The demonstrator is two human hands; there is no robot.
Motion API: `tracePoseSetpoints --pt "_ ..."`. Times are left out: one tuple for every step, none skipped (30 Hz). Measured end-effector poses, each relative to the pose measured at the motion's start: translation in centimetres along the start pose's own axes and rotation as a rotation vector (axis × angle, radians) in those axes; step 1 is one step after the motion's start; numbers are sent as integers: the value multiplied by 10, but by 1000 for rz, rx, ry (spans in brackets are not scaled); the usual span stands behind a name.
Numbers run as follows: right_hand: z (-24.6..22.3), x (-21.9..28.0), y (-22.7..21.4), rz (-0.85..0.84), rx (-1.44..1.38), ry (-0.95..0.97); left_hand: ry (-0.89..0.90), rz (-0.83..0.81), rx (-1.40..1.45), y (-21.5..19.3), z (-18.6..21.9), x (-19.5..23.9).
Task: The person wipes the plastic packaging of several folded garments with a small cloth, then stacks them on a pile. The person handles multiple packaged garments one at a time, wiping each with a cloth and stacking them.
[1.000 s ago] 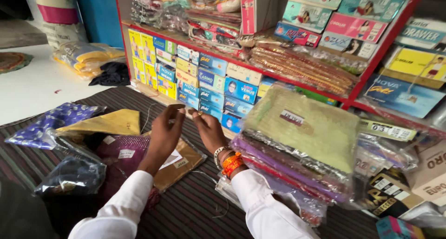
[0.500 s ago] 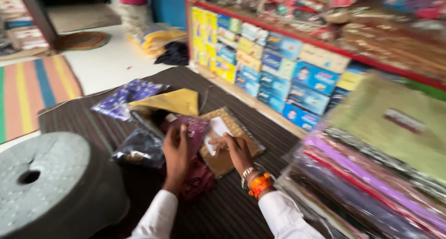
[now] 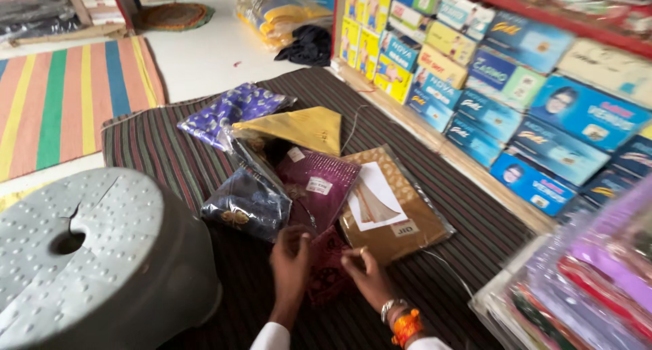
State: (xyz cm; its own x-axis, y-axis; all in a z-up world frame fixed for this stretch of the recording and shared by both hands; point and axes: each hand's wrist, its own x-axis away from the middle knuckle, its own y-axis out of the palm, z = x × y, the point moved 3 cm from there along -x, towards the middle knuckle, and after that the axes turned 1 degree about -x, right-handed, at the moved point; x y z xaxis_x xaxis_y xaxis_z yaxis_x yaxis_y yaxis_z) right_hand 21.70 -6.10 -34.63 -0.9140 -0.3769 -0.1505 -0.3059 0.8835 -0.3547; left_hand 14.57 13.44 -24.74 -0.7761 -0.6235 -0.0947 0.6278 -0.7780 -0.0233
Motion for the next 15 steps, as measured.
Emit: tracePoseSetpoints --pt "15 4 7 16 54 15 -2 -23 26 6 -5 -2" --pt "29 6 16 32 105 27 1 -44 50 11 -7 -7" --pt "42 3 23 48 156 38 0 -80 75 15 -9 -12" --pt "55 -1 28 47 212 17 -1 -118 102 21 -11 -16" --pt "68 -5 32 46 266 -5 -3 -155 129 25 -12 -20" --pt "82 -8 33 43 322 -24 13 -128 65 28 -11 -23" --pt "98 -16 35 -19 200 60 29 -100 0 29 -10 -26" --pt "114 -25 36 -82 77 146 42 -74 -66 28 -7 -28" --pt "128 -31 36 -145 -47 233 74 -33 -90 26 -2 -30" --pt "138 -38 38 -155 -32 250 112 10 -116 21 4 -34" --pt "146 -43 39 -165 -17 267 149 53 -143 15 11 -37" --pt "152 -48 39 -177 -2 283 149 89 -217 9 17 -41" --pt "155 -50 40 -182 -27 287 147 124 -291 4 23 -44" --pt "156 -49 39 -189 -50 290 145 161 -365 -1 29 -46" --pt "155 -47 38 -196 -73 294 112 159 -436 -5 33 -48"
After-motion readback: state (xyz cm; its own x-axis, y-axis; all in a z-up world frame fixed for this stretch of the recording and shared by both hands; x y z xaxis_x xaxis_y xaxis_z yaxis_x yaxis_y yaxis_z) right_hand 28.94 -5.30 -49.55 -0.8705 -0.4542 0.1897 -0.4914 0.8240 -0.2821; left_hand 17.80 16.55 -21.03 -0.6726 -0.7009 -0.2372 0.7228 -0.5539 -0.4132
